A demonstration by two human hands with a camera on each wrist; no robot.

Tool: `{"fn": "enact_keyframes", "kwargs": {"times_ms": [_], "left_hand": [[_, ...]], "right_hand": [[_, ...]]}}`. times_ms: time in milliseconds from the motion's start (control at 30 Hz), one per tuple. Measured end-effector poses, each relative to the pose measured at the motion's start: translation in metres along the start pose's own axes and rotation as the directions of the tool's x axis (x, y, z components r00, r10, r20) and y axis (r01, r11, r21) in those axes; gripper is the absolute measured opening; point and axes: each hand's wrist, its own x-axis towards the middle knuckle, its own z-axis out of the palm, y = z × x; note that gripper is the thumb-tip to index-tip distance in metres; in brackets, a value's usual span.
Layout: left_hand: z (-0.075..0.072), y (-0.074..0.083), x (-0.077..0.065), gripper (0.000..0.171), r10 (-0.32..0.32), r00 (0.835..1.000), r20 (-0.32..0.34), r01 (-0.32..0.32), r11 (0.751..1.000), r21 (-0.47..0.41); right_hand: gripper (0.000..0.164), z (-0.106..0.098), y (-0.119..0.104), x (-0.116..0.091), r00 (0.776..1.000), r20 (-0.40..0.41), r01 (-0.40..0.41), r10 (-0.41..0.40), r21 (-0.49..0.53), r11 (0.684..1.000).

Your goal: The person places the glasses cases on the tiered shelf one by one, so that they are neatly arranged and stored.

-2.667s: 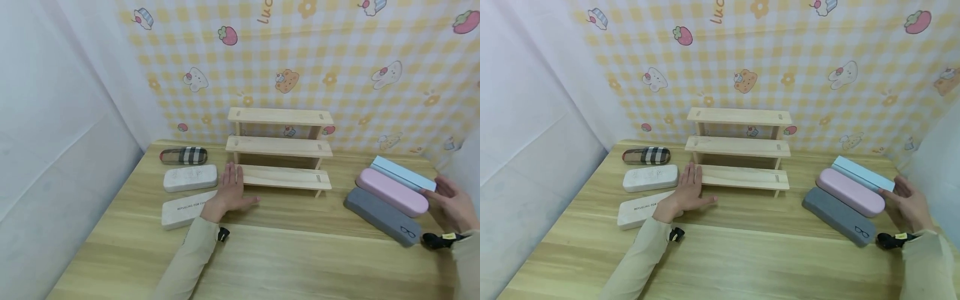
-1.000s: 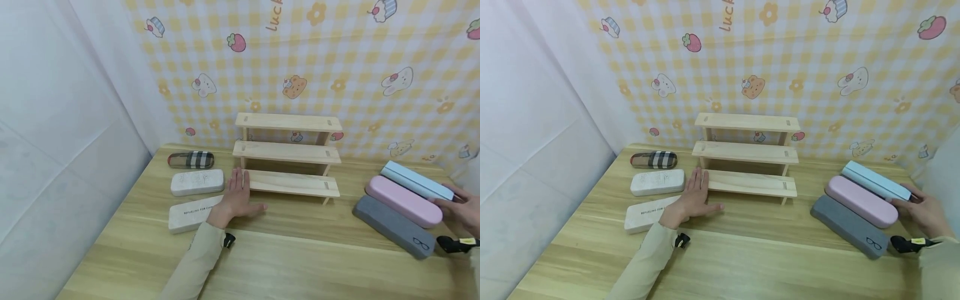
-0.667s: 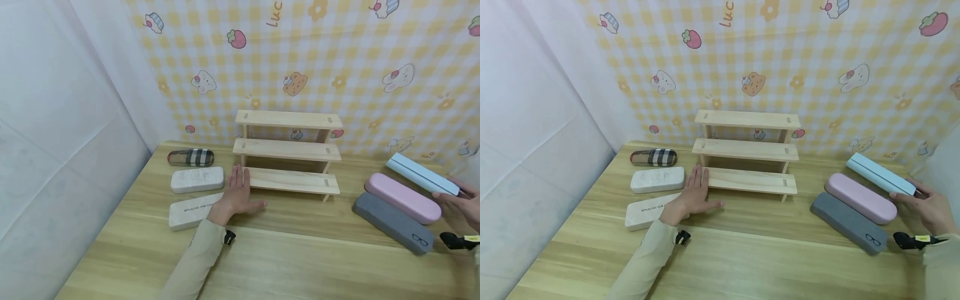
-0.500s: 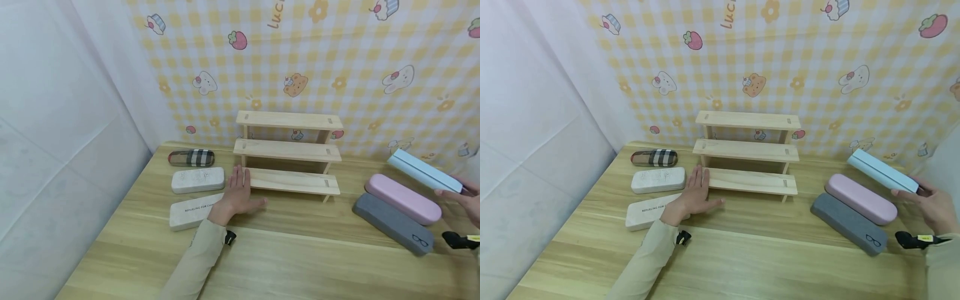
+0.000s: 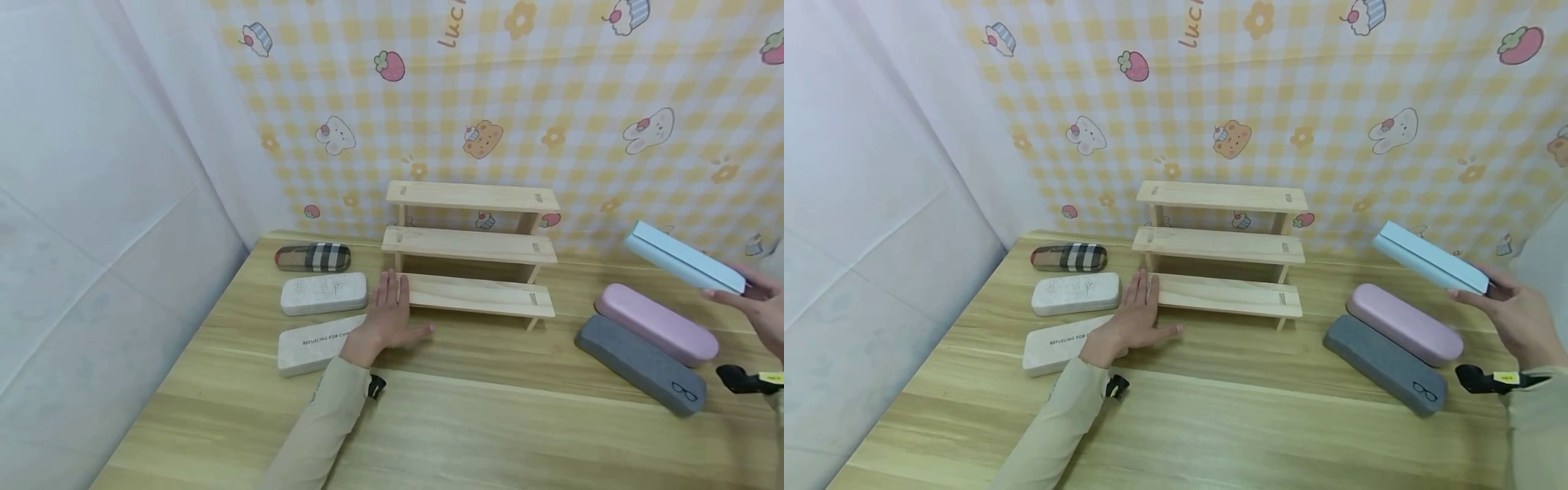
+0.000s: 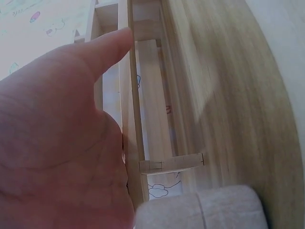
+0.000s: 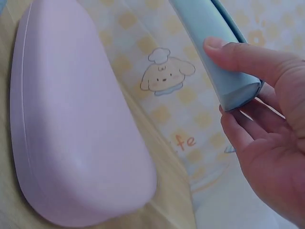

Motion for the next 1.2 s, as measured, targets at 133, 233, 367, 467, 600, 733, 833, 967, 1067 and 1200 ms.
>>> {"fn": "enact_keyframes", "kwargs": {"times_ms": [133,233,367,467,600,733,833,967,1067,1200], "left_hand": [[0.0,-0.001,0.0,0.103,0.004,1.0,-0.002,-0.004,1.0,-0.013],[-0.001,0.0,-0.002,0.103,0.012,1.0,-0.005,-0.012,1.0,-0.012],[-0.002,0.001,-0.004,0.104,0.021,1.0,0.007,-0.02,1.0,-0.008],[-0.003,0.001,-0.005,0.105,0.021,1.0,0.008,-0.021,1.0,-0.019],[-0.005,0.001,-0.006,0.105,0.025,1.0,0.001,-0.025,1.0,-0.015],[-0.005,0.001,-0.007,0.104,0.035,0.999,-0.005,-0.035,0.999,-0.012],[-0.005,0.002,-0.007,0.103,0.036,0.999,-0.006,-0.036,0.999,-0.014],[-0.004,0.002,-0.006,0.103,0.033,0.999,-0.018,-0.033,0.999,-0.017],[-0.002,0.001,-0.005,0.103,0.026,1.0,-0.012,-0.026,1.0,0.004],[0.0,0.0,-0.002,0.104,0.026,1.0,-0.016,-0.025,0.999,0.03]], "right_hand": [[0.063,0.006,-0.018,0.0,0.999,0.021,0.041,-0.042,0.05,0.998],[0.062,0.008,-0.024,0.003,0.995,0.056,0.077,-0.08,0.062,0.995],[0.063,0.012,-0.035,0.005,0.995,0.083,0.062,-0.063,0.014,0.998],[0.066,0.016,-0.049,0.005,0.996,0.087,0.01,-0.007,-0.033,0.999],[0.067,0.02,-0.066,0.006,0.993,0.115,0.002,0.004,-0.047,0.999],[0.067,0.023,-0.078,0.007,0.99,0.137,0.029,-0.023,-0.043,0.999],[0.066,0.027,-0.085,0.008,0.99,0.143,0.023,-0.015,-0.056,0.998],[0.066,0.03,-0.094,0.011,0.989,0.149,0.005,0.004,-0.064,0.998],[0.065,0.034,-0.102,0.012,0.987,0.163,0.007,0.002,-0.055,0.998],[0.065,0.039,-0.113,0.013,0.985,0.171,0.007,0.001,-0.047,0.999]]}}
